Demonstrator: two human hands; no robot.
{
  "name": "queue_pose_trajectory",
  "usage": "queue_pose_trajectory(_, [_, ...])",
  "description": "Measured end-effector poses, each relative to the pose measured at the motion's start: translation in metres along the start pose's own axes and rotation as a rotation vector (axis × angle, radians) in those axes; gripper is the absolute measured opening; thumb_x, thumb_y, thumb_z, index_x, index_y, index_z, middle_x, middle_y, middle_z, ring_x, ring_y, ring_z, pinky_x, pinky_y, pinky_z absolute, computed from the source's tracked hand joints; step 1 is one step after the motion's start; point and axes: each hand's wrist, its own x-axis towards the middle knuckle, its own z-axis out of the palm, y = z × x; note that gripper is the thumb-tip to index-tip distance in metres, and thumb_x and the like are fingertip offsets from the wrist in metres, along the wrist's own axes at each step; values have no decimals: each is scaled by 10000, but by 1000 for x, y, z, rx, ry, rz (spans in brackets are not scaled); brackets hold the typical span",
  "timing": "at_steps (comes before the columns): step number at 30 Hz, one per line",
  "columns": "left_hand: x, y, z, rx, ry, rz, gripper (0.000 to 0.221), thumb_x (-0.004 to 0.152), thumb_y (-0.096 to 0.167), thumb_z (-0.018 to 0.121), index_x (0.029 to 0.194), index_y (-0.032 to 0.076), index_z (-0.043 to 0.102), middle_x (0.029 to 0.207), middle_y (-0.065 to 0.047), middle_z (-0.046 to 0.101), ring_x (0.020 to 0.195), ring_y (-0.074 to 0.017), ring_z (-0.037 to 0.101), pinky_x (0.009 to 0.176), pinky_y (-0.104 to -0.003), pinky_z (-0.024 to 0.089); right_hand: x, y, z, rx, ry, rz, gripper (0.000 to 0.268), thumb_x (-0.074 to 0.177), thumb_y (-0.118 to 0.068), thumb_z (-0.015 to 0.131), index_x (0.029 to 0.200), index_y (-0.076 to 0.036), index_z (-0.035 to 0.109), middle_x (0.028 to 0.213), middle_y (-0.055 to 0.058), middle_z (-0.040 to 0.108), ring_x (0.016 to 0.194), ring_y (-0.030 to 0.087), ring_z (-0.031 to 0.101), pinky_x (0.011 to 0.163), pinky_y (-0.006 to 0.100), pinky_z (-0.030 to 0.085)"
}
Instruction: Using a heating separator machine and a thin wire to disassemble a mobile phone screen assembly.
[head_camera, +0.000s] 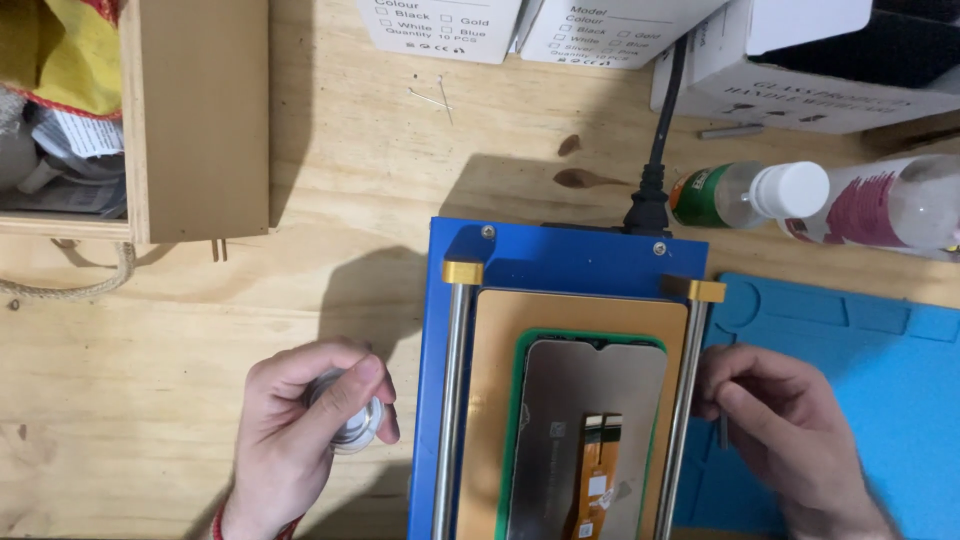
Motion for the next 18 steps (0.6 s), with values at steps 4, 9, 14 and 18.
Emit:
queue_pose_trajectory(4, [3,4,3,26,-3,13,276,1053,118,679,814,-15,721,713,-104,733,497,-204,738,465,-266,539,-2,3,0,71,-2,5,201,1043,-148,728,980,42,747,823,150,681,715,237,607,593,350,500])
queue_pose_trajectory(9, [7,10,8,65,-73,13,301,1057,167,680,818,-3,743,631,-119,735,495,-171,723,472,-251,540,-7,13,-13,-9,28,64,225,1040,-193,719,966,19,737,777,147,653,628,220,569,437,284,396])
queue_pose_trajectory(14, [8,17,14,116,-130,50,278,1052,196,688,845,22,752,632,-108,762,527,-170,758,552,-256,610,-14,19,-23,24,36,109,207,1057,-161,705,986,30,741,800,149,641,598,190,552,427,272,418])
queue_pose_trajectory(18, [5,20,17,112,-130,58,244,1043,220,707,930,17,783,677,-106,798,573,-163,786,599,-256,629,-19,19,-19,23,97,106,224,1044,-162,716,958,43,726,774,156,618,485,161,471,378,261,353])
